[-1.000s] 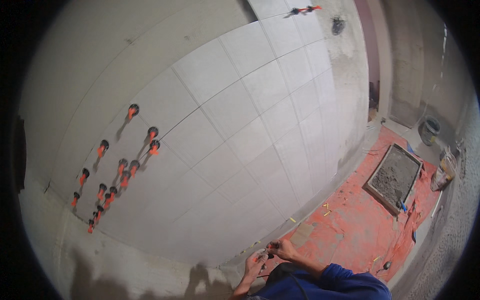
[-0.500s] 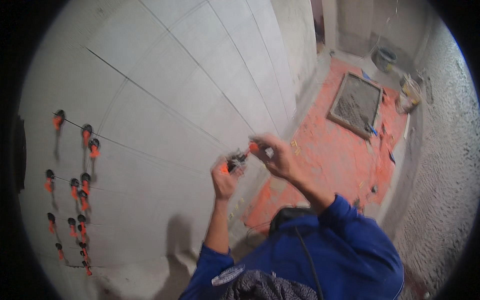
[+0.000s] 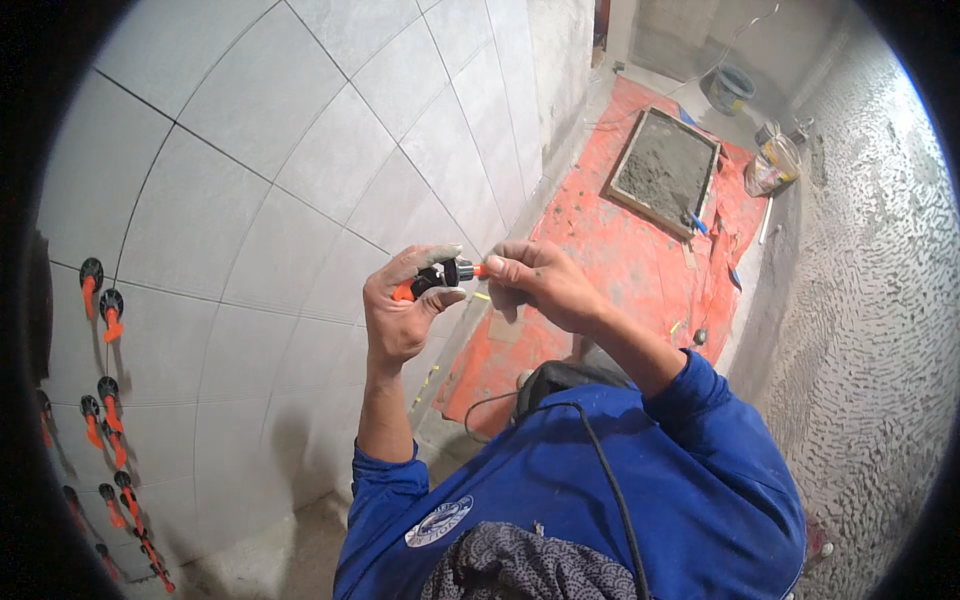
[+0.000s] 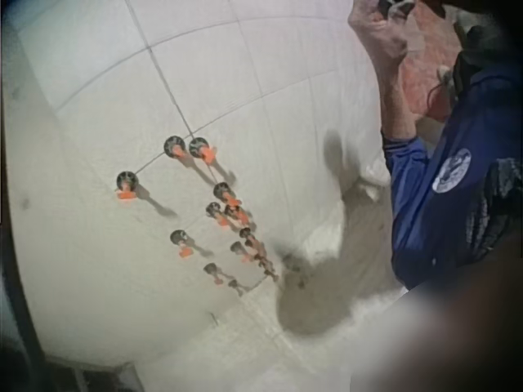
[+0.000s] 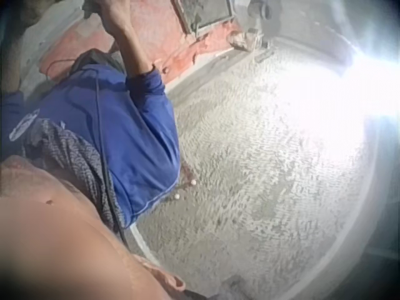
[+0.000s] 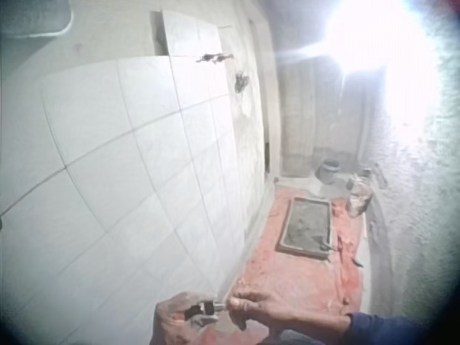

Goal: The person installs white ceramic tiles on a wall using a hammer to tap them into place, a level to check alignment, and tile leveling clips to maintain spacing. They repeatedly adjust clips and verify the tile grid.

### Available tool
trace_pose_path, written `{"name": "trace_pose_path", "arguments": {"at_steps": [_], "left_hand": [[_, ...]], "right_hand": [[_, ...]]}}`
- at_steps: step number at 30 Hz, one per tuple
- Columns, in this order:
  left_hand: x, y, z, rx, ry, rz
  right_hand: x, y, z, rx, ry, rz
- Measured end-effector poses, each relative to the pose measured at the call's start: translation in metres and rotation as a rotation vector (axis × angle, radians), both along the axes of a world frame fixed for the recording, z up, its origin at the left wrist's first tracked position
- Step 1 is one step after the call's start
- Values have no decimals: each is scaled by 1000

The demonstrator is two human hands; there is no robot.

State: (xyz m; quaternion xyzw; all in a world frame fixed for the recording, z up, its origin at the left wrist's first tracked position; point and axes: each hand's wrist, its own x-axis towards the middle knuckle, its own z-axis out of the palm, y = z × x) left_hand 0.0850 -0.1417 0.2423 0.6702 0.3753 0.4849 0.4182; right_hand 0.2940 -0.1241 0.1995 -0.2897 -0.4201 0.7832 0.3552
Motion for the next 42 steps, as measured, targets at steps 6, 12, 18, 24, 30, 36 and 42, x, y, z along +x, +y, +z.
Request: {"name": "trace_pose_path", "arguments": {"at_steps": [6,12,18,24,30,36,42], "left_hand": [[24,37,-6,-89,-24,143],[95,132,28,38,30,252],[120,234,146,472,419,673],[113,292,276,1049,1492,1042],[98,340,364,1334,1674,1086],[87,377,400,1673,1861,1038],[99,420,423,1840,1842,937]], "right_hand": [[25,51,11,1072,-483,-326],[90,169,38,1378,-385,-490],[171,304,109,1663,-331,-662],[185,403,211,2047,-344,-842],[148,447,286,2282,-297,-1074],[118,457,328,2371,-416,-1145],[101,456,360,2498,-498,-1109]]}}
